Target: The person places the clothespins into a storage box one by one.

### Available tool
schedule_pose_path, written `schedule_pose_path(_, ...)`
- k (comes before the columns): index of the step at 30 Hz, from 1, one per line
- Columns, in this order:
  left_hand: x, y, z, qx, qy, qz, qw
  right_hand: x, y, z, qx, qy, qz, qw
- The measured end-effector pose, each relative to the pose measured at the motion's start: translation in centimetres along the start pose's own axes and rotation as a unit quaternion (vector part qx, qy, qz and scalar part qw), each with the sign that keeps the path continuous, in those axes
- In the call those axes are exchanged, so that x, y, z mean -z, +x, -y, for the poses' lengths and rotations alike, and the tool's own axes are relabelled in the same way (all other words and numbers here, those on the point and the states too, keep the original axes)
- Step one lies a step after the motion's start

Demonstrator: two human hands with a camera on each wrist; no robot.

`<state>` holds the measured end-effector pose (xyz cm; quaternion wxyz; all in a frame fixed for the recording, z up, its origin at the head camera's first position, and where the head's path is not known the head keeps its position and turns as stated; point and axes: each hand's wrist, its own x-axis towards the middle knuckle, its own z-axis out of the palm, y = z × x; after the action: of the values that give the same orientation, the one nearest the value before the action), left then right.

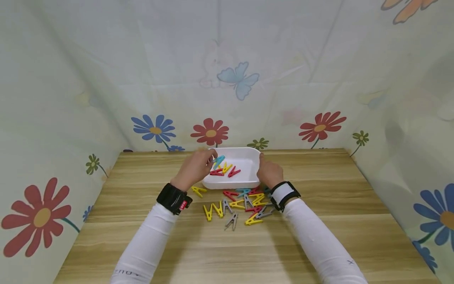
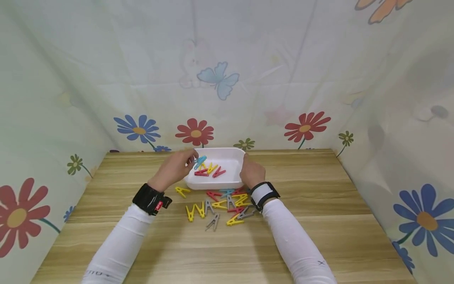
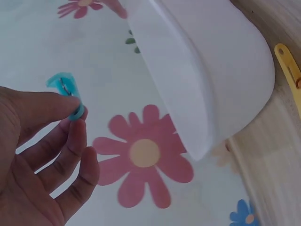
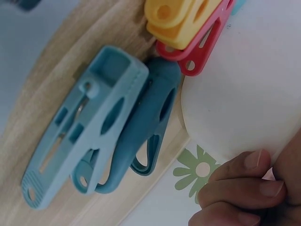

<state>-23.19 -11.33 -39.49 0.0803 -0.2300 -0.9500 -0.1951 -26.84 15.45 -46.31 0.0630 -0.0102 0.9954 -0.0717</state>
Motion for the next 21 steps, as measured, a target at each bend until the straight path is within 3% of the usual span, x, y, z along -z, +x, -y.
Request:
schedule_pose_path(6, -1.5, 2.4, 0.8, 0.027, 0.003, 0.005, 0.9996, 0.2, 0.0, 0.0, -0.004, 0.007, 0.002, 1.0)
schedule_pose_path(12, -3.3, 3.3, 0.9, 0.034, 0.002, 0.002, 0.9994, 0.1, -0.1, 0.0, -0.002, 0.004, -0.009, 1.0)
schedule_pose_path(18, -4.5, 3.3, 1.0, 0.054, -0.013, 0.071, 0.9959, -0.1, -0.1, -0.1, -0.002, 0.005, -0.005, 1.0)
schedule_pose_path(21, -4.7, 3.2, 1.1, 0.056, -0.003, 0.088, 0.9945, -0.1, -0.1, -0.1, 0.0, 0.004, -0.01, 1.0)
